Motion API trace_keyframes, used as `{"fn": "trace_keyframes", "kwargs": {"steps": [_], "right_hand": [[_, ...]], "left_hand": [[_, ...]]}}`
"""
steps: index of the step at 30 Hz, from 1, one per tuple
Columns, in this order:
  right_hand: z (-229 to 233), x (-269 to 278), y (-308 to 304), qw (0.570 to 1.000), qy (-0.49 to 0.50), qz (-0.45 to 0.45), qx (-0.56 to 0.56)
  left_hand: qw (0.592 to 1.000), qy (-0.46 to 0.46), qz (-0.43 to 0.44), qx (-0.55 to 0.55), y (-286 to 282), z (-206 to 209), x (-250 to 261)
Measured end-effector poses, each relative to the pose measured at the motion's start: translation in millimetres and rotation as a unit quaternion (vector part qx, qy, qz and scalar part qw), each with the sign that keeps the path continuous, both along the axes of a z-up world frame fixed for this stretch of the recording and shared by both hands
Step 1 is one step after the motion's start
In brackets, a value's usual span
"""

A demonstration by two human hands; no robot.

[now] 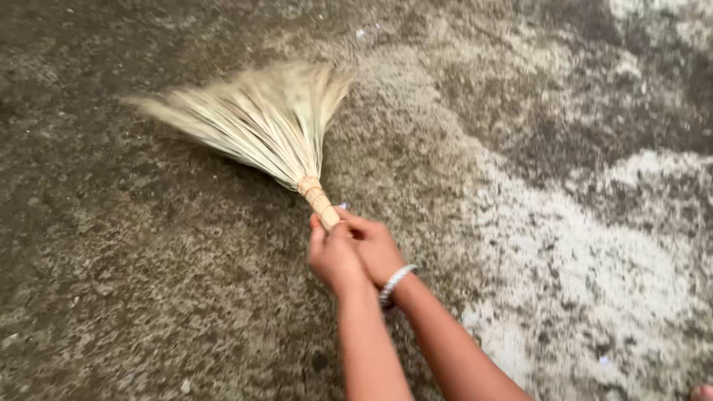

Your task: The person sweeps a rough concrete floor using a small hand broom.

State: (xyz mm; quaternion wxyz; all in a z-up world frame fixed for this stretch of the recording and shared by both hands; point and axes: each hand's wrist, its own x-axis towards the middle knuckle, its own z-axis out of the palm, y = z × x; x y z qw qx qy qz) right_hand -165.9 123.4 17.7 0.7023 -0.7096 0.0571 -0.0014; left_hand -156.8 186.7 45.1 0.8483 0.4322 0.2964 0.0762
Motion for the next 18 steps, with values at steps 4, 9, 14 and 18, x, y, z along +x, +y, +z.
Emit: {"fn": "trace_keyframes", "kwargs": {"steps": [4, 9, 14, 18], "right_hand": [[37.8, -17.8, -73.1, 0.969, 0.106, -0.135, -0.176], [55.3, -35.4, -123.5, 0.941, -0.022, -0.329, -0.075], [41.3, -63.0, -95.3, 0.944, 0.162, -0.182, -0.223], [50.2, -56.1, -82.0, 0.983, 0.124, 0.023, -0.132]], "left_hand": [[0.987, 0.049, -0.152, -0.009, -72.8, 60.9, -15.6], [0.927, -0.023, -0.349, 0.137, -122.8, 77.7, -15.5], [0.951, 0.149, -0.266, -0.044, -77.4, 58.7, -56.3], [0.975, 0.191, -0.091, -0.069, -66.1, 68.2, -66.3]]}}
